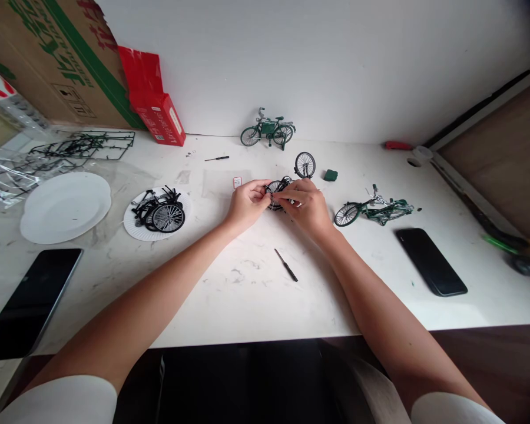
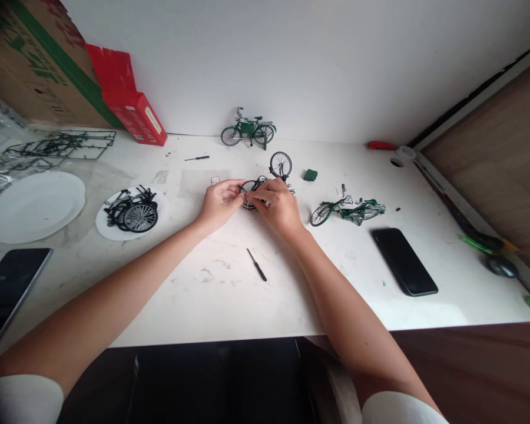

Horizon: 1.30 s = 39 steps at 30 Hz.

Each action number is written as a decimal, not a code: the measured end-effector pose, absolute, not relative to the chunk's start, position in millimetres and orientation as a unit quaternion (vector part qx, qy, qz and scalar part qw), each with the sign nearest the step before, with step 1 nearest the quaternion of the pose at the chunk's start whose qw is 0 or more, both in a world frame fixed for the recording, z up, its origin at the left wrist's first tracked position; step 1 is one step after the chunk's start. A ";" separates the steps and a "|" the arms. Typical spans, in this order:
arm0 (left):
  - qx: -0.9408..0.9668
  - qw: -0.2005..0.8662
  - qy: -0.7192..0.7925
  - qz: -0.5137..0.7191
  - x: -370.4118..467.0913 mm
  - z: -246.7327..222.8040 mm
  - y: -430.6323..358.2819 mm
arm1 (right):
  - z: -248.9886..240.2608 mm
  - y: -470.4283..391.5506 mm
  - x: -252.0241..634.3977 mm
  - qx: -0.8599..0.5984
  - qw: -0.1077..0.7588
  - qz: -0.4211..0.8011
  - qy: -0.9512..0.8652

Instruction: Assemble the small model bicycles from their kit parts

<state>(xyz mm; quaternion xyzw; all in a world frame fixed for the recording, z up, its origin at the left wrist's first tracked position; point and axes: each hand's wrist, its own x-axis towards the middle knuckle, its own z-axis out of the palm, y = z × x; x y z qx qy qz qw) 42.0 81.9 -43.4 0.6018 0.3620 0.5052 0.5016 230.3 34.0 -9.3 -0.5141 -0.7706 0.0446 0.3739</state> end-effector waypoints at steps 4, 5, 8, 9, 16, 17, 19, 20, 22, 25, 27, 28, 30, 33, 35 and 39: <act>0.603 0.503 0.359 0.505 42.3 -45.8 82.5 | -9.6 33.5 228.4 -0.519 0.366 0.044 -0.771; 0.602 0.503 0.360 0.505 42.5 -46.0 82.5 | -9.8 33.4 228.1 -0.518 0.369 0.044 -0.771; 0.597 0.500 0.370 0.507 42.8 -45.2 81.9 | -10.3 33.6 227.6 -0.515 0.375 0.044 -0.770; 0.597 0.498 0.373 0.507 42.7 -44.7 81.7 | -10.6 33.7 227.5 -0.514 0.375 0.043 -0.770; 0.603 0.502 0.367 0.500 41.2 -46.5 83.7 | -12.0 33.8 227.4 -0.509 0.380 0.043 -0.771; 0.603 0.506 0.364 0.499 41.1 -47.8 84.3 | -11.9 33.7 227.2 -0.511 0.379 0.045 -0.771; 0.605 0.509 0.357 0.497 40.8 -50.5 85.5 | -11.4 33.3 226.6 -0.513 0.378 0.048 -0.769; 0.607 0.509 0.355 0.497 40.7 -51.6 86.0 | -11.2 33.2 226.4 -0.513 0.380 0.049 -0.768; 0.611 0.508 0.350 0.496 40.5 -52.7 87.1 | -11.1 33.2 226.5 -0.514 0.383 0.050 -0.766; 0.603 0.525 0.350 0.488 40.3 -50.6 88.4 | -11.5 34.0 228.7 -0.518 0.387 0.056 -0.761; 0.587 0.547 0.358 0.478 40.2 -47.3 88.9 | -12.3 34.8 230.9 -0.515 0.392 0.062 -0.759; 0.578 0.558 0.361 0.474 40.2 -45.4 88.9 | -12.8 35.2 231.9 -0.513 0.395 0.065 -0.759; 0.567 0.573 0.361 0.469 40.1 -42.4 88.5 | -13.9 35.8 233.3 -0.508 0.403 0.066 -0.759; 0.565 0.577 0.361 0.466 39.9 -41.3 87.7 | -15.1 36.1 234.0 -0.503 0.410 0.067 -0.758; 0.568 0.569 0.367 0.467 39.6 -42.8 87.3 | -15.2 36.1 234.1 -0.502 0.412 0.066 -0.758; 0.589 0.544 0.365 0.473 39.0 -47.1 86.3 | -14.2 36.1 234.3 -0.497 0.413 0.064 -0.760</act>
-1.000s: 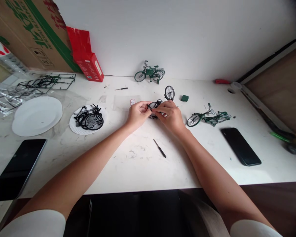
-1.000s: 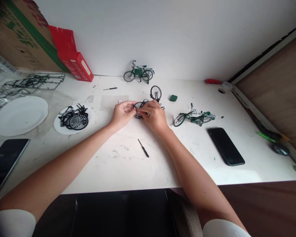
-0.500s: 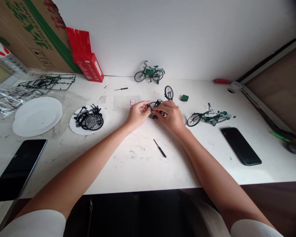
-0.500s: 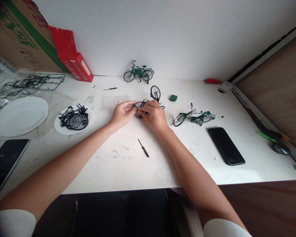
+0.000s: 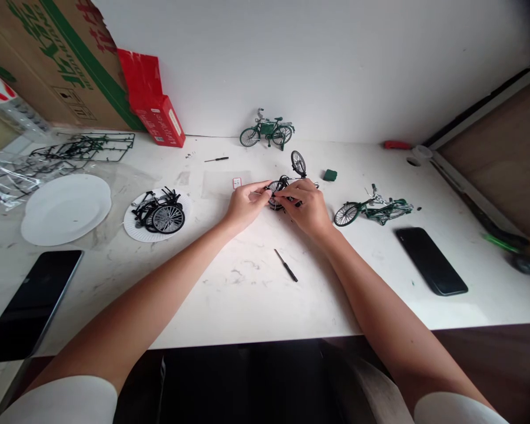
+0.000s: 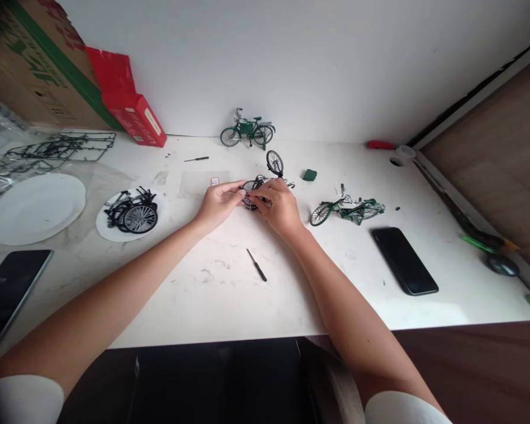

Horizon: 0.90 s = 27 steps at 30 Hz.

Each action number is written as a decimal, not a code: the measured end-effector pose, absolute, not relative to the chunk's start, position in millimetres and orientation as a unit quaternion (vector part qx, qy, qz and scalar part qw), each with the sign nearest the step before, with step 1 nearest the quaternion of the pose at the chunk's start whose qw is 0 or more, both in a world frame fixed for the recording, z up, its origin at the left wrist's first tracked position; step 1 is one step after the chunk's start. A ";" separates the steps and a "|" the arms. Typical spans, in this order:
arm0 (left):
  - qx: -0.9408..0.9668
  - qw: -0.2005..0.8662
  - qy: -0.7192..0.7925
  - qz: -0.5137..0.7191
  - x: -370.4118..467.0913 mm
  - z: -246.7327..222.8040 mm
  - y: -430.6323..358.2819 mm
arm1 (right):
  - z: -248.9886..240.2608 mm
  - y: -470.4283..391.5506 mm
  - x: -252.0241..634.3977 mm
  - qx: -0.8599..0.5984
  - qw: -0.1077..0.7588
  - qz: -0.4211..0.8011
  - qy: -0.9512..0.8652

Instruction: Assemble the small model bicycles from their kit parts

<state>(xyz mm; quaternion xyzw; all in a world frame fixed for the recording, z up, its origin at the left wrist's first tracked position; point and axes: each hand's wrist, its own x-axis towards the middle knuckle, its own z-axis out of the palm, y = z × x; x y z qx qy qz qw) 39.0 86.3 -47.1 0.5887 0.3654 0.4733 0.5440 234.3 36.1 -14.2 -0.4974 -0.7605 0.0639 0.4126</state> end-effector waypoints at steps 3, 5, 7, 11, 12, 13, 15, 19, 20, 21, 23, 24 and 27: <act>0.589 0.539 0.358 0.484 39.5 -47.9 84.9 | -13.8 35.9 233.5 -0.499 0.415 0.067 -0.758; 0.584 0.536 0.361 0.492 40.5 -47.5 84.1 | -13.7 35.7 232.2 -0.504 0.412 0.070 -0.756; 0.580 0.531 0.365 0.499 41.8 -47.4 83.9 | -13.4 35.1 230.4 -0.509 0.407 0.066 -0.756; 0.576 0.521 0.366 0.512 44.2 -49.2 85.0 | -11.8 33.5 227.9 -0.517 0.397 0.051 -0.757; 0.575 0.521 0.364 0.515 44.6 -50.0 85.4 | -11.3 33.1 227.5 -0.518 0.393 0.046 -0.758; 0.575 0.522 0.362 0.516 44.8 -50.6 85.7 | -10.7 32.6 227.3 -0.518 0.389 0.041 -0.760; 0.577 0.524 0.356 0.515 45.0 -51.5 86.0 | -9.6 31.7 226.7 -0.522 0.379 0.027 -0.764; 0.577 0.527 0.347 0.519 44.8 -51.5 85.6 | -6.6 29.9 224.7 -0.538 0.349 -0.005 -0.767; 0.576 0.530 0.343 0.519 44.7 -51.3 85.6 | -5.8 29.6 224.2 -0.541 0.344 -0.014 -0.767; 0.574 0.536 0.337 0.519 44.5 -51.2 85.6 | -4.9 29.3 223.7 -0.543 0.339 -0.023 -0.768; 0.570 0.551 0.328 0.514 44.3 -51.2 86.0 | -3.3 29.1 222.9 -0.542 0.330 -0.038 -0.771; 0.568 0.558 0.325 0.511 44.2 -51.3 86.3 | -2.6 29.1 222.3 -0.541 0.328 -0.043 -0.773; 0.562 0.565 0.326 0.508 44.3 -51.9 87.5 | -1.2 29.6 220.4 -0.534 0.320 -0.049 -0.782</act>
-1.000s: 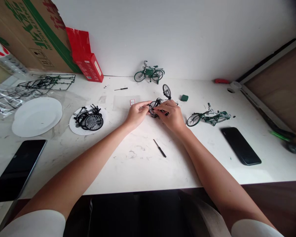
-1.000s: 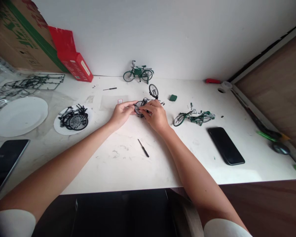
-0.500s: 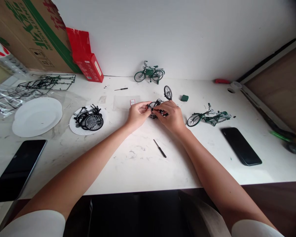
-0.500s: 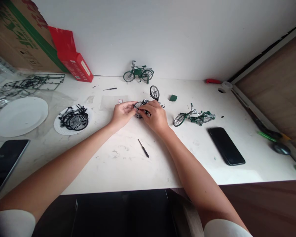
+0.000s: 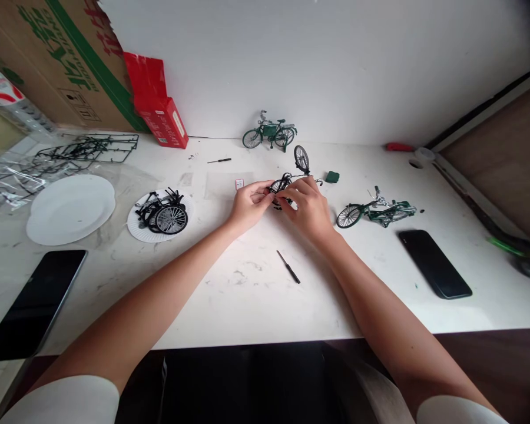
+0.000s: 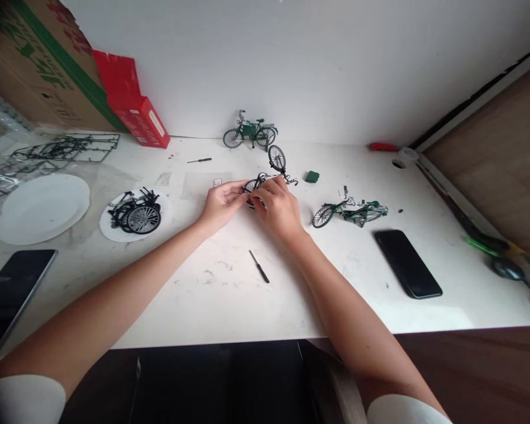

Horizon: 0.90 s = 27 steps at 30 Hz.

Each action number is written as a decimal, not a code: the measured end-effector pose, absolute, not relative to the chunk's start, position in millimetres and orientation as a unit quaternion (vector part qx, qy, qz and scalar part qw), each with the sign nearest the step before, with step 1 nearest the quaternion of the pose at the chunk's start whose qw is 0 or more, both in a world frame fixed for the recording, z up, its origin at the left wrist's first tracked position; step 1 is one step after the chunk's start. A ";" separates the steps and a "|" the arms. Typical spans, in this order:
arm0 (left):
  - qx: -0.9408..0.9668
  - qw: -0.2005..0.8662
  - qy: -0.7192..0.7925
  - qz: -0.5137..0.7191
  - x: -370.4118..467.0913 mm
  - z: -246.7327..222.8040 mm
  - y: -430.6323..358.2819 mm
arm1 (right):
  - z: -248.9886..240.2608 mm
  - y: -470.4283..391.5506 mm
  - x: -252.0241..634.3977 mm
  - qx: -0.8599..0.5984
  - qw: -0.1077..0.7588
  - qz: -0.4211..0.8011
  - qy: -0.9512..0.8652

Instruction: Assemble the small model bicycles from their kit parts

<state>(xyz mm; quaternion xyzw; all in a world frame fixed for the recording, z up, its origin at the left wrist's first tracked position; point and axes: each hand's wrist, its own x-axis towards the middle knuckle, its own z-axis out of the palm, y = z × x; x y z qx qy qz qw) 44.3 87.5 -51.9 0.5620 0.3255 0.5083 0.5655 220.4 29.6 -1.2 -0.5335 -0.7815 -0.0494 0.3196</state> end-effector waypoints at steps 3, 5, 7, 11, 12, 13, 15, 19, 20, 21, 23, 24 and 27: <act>0.559 0.568 0.328 0.508 44.5 -52.5 88.3 | -1.0 31.0 218.7 -0.526 0.319 -0.055 -0.786; 0.559 0.570 0.328 0.506 44.3 -52.4 88.6 | -1.6 32.0 218.0 -0.524 0.318 -0.058 -0.788; 0.560 0.571 0.327 0.503 43.8 -51.9 88.6 | -2.2 32.6 217.5 -0.526 0.316 -0.059 -0.788; 0.560 0.573 0.325 0.502 43.4 -50.5 88.0 | -2.2 31.5 215.6 -0.541 0.319 -0.056 -0.776; 0.560 0.572 0.326 0.503 43.6 -50.5 87.9 | -2.0 31.1 215.1 -0.544 0.324 -0.050 -0.772; 0.559 0.572 0.326 0.504 43.8 -50.7 87.9 | -1.8 30.8 214.5 -0.546 0.330 -0.041 -0.769; 0.559 0.572 0.327 0.503 44.1 -51.7 88.4 | -1.9 30.5 213.8 -0.548 0.342 -0.022 -0.763; 0.560 0.574 0.333 0.495 44.3 -54.4 89.7 | -3.1 30.0 212.8 -0.554 0.363 -0.009 -0.750; 0.560 0.574 0.336 0.494 44.3 -54.8 89.9 | -3.1 29.4 212.2 -0.555 0.366 -0.007 -0.747; 0.559 0.573 0.339 0.494 44.2 -55.0 89.8 | -3.0 28.6 211.4 -0.556 0.370 -0.004 -0.744; 0.560 0.568 0.343 0.495 44.0 -54.8 89.5 | -2.6 26.4 209.3 -0.561 0.376 0.003 -0.738; 0.561 0.566 0.345 0.496 43.9 -54.5 89.3 | -2.4 25.2 208.0 -0.565 0.379 0.007 -0.733; 0.565 0.564 0.344 0.495 43.6 -53.6 88.8 | -3.6 22.2 204.6 -0.573 0.399 0.022 -0.716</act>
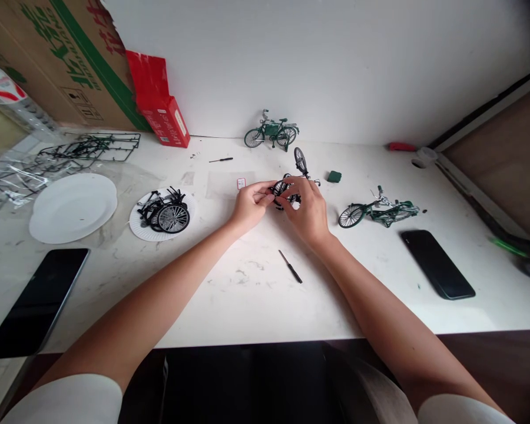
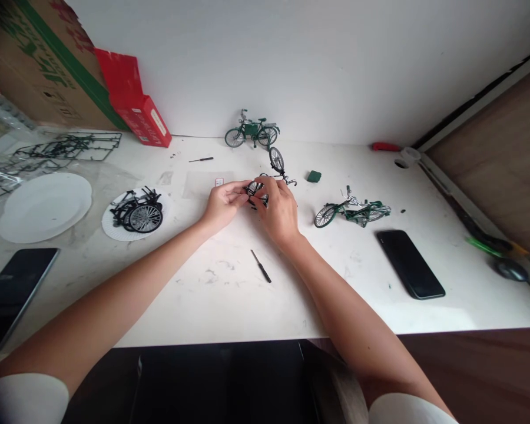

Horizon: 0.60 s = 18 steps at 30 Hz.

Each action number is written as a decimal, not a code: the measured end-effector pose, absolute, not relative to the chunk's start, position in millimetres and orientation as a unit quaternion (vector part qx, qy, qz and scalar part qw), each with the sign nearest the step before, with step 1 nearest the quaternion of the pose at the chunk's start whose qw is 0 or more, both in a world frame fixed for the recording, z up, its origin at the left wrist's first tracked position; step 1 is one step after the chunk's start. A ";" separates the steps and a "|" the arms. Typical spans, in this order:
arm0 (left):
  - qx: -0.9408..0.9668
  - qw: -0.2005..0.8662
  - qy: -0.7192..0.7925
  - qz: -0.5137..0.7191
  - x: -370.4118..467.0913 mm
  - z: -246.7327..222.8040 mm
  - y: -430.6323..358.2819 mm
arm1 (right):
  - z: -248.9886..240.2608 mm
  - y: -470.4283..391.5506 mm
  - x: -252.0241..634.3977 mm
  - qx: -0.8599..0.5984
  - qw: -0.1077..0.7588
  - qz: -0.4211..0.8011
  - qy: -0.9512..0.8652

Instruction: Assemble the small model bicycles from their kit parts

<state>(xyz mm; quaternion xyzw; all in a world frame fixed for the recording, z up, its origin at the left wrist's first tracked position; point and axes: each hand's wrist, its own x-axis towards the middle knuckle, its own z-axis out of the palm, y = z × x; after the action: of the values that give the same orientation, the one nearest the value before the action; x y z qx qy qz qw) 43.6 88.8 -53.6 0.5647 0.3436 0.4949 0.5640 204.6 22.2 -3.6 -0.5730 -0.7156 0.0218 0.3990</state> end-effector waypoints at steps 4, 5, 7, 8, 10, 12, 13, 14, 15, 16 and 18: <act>0.563 0.569 0.336 0.496 43.6 -53.0 88.9 | -7.6 20.2 200.6 -0.577 0.434 0.039 -0.691; 0.561 0.570 0.337 0.497 43.7 -52.8 88.8 | -8.3 19.7 199.5 -0.578 0.441 0.042 -0.686; 0.558 0.572 0.338 0.498 43.7 -52.0 88.5 | -9.1 18.7 197.1 -0.582 0.448 0.050 -0.676; 0.558 0.573 0.338 0.497 43.7 -51.6 88.3 | -9.2 18.1 195.9 -0.585 0.451 0.054 -0.672; 0.558 0.573 0.337 0.497 43.7 -50.6 87.7 | -9.0 17.1 193.6 -0.589 0.457 0.058 -0.664; 0.557 0.574 0.337 0.497 43.8 -50.1 87.1 | -9.0 16.4 191.9 -0.592 0.461 0.058 -0.658; 0.555 0.574 0.337 0.498 43.8 -50.0 87.0 | -9.3 16.2 191.4 -0.593 0.462 0.058 -0.657; 0.553 0.575 0.338 0.499 43.9 -50.2 87.1 | -9.7 16.1 191.0 -0.594 0.463 0.058 -0.656; 0.552 0.577 0.337 0.498 44.0 -50.6 87.2 | -10.4 16.0 190.8 -0.593 0.464 0.060 -0.655; 0.552 0.578 0.337 0.498 44.0 -51.0 87.4 | -11.1 15.9 190.7 -0.593 0.465 0.061 -0.654; 0.553 0.579 0.335 0.497 44.0 -51.8 88.0 | -12.8 15.7 190.8 -0.593 0.467 0.065 -0.653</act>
<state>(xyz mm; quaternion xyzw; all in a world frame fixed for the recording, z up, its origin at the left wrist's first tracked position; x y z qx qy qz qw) 44.0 88.0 -51.8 0.5530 0.3346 0.4971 0.5789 190.8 15.7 -12.8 -0.5929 -0.6531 0.0653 0.4666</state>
